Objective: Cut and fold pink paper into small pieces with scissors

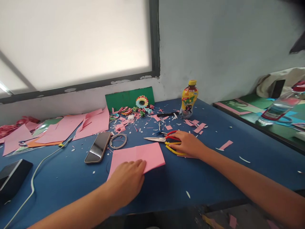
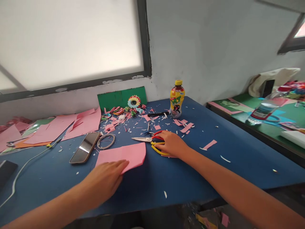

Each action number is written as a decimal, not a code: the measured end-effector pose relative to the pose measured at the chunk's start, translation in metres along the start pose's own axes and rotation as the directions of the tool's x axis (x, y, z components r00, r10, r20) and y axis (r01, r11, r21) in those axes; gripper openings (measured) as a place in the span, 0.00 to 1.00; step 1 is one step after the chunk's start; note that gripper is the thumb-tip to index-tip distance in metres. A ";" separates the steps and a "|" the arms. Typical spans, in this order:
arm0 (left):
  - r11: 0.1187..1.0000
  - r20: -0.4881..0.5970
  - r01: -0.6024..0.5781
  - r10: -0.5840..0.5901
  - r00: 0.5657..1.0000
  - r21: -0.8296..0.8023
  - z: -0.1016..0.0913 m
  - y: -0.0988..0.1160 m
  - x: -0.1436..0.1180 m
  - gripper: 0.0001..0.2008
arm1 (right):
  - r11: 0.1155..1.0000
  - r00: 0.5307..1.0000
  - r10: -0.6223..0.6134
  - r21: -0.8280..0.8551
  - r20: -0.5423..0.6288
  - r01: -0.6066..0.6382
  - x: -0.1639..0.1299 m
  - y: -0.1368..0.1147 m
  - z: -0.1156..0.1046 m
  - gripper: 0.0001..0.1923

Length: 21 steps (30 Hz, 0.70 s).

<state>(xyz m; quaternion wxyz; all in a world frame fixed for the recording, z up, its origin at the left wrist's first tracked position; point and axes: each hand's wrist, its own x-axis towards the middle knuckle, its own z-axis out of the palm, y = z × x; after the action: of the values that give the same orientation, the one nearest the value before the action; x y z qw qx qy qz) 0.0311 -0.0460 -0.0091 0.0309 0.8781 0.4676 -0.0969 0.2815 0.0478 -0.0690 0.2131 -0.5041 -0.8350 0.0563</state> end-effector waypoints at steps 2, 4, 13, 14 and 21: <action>0.992 -0.088 -0.088 0.079 0.993 -0.096 -0.028 -0.019 -0.001 0.14 | 1.000 1.000 0.010 0.006 0.009 -0.010 0.000 0.001 0.000 0.17; 0.973 -0.222 -0.111 0.065 0.973 -0.204 -0.060 -0.039 0.001 0.13 | 1.000 1.000 0.017 0.008 0.018 -0.017 0.000 0.003 0.000 0.18; 0.945 0.106 -0.103 0.142 0.984 -0.309 -0.039 -0.062 0.054 0.06 | 1.000 0.999 0.022 0.000 0.040 -0.022 0.001 0.005 0.002 0.19; 0.951 0.083 -0.097 0.126 0.989 -0.293 -0.025 -0.058 0.057 0.07 | 1.000 0.999 0.021 -0.003 0.041 -0.021 0.001 0.005 0.002 0.19; 0.979 -0.129 -0.190 0.179 0.975 -0.079 0.020 -0.042 0.050 0.14 | 0.999 0.998 0.025 -0.032 0.064 -0.023 0.001 0.003 0.001 0.19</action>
<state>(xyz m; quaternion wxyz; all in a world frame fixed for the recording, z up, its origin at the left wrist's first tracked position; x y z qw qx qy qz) 0.0210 0.0155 -0.0375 0.0512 0.9197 0.3889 -0.0186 0.2834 0.0505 -0.0706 0.1776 -0.5151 -0.8362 0.0619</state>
